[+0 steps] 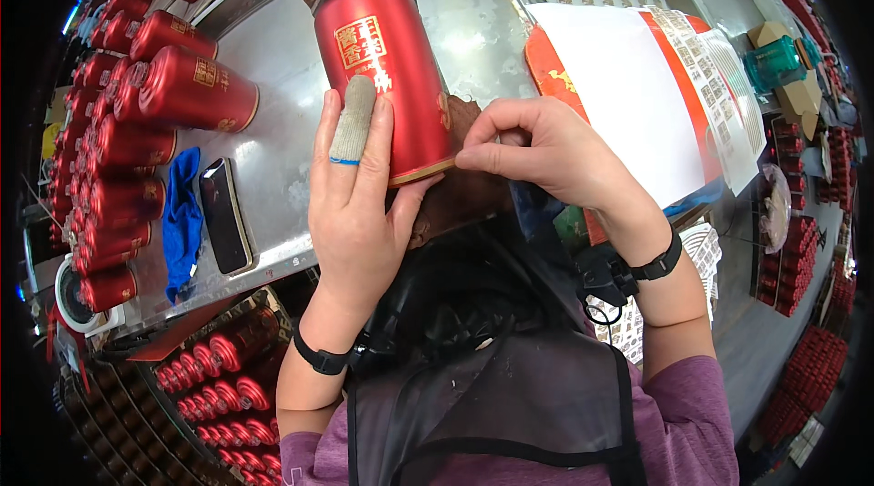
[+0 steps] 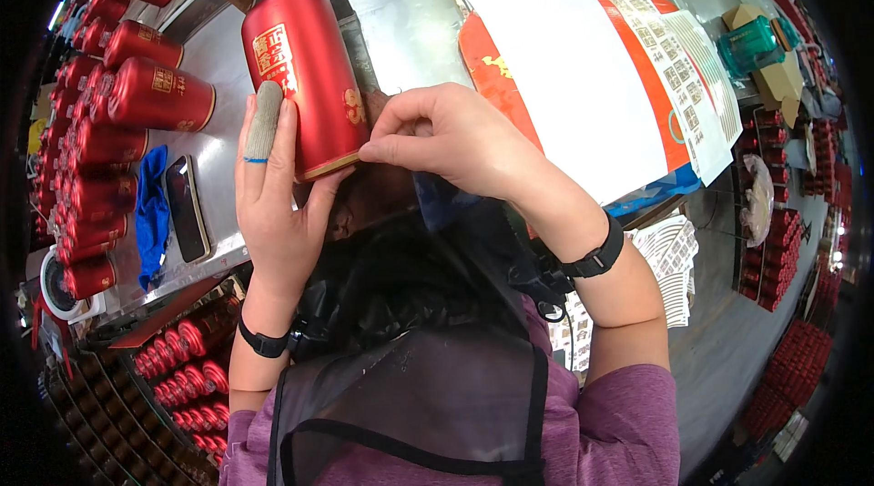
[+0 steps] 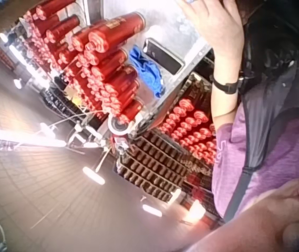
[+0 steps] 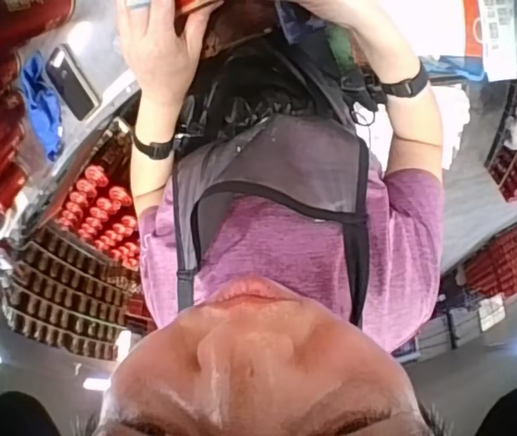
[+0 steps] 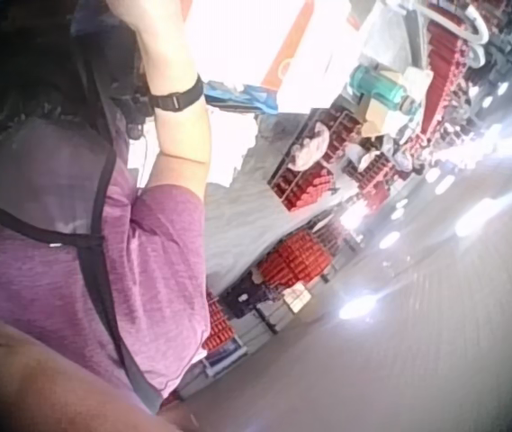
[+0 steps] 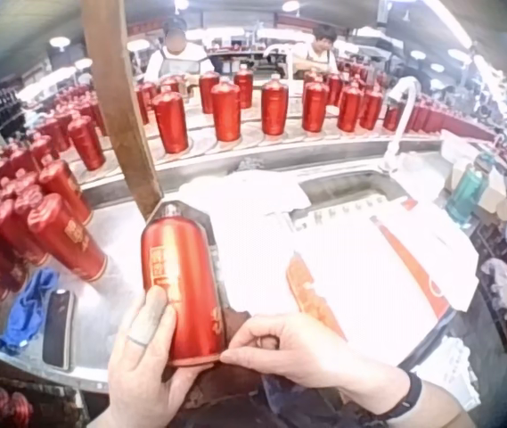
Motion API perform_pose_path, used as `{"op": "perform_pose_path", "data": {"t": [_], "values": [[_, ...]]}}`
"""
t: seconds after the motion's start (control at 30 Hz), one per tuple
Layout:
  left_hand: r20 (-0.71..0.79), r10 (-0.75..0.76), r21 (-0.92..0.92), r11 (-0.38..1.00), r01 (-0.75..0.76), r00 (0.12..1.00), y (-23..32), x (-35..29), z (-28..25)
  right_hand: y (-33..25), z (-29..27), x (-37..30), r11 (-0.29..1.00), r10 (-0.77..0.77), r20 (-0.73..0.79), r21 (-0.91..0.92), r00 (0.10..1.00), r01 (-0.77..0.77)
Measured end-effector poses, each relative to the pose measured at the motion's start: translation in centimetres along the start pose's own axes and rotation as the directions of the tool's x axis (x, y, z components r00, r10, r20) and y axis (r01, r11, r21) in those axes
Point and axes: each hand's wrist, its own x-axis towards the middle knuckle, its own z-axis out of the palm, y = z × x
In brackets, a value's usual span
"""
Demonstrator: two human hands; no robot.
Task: Applying and smoothing gold decorative labels onto red metal bottles in an industrial setting.
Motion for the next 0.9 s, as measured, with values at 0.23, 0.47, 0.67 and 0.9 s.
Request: {"op": "perform_pose_path", "data": {"t": [0.23, 0.47, 0.67, 0.9], "values": [[-0.014, -0.061, -0.042, 0.997, 0.06, 0.998, -0.3, -0.7, 0.1, -0.1, 0.8, 0.3, 0.999, -0.001, -0.024, -0.049, 1.0, -0.001], [-0.043, -0.15, -0.231, 0.964, 0.136, 0.988, -1.3, -2.1, 0.6, 0.1, 0.5, 0.3, 0.99, -0.006, -0.051, -0.142, 0.999, -0.001], [0.031, -0.263, -0.431, 0.867, 0.251, 0.964, -1.7, -3.0, 0.9, 0.9, 0.0, 0.5, 0.999, -0.002, -0.073, 0.037, 0.997, 0.005], [0.113, -0.435, -0.769, 0.531, 0.356, 0.893, -1.2, -2.5, 1.4, 0.9, 0.9, 0.6, 0.998, -0.042, -0.041, 0.039, 0.998, 0.043]]}}
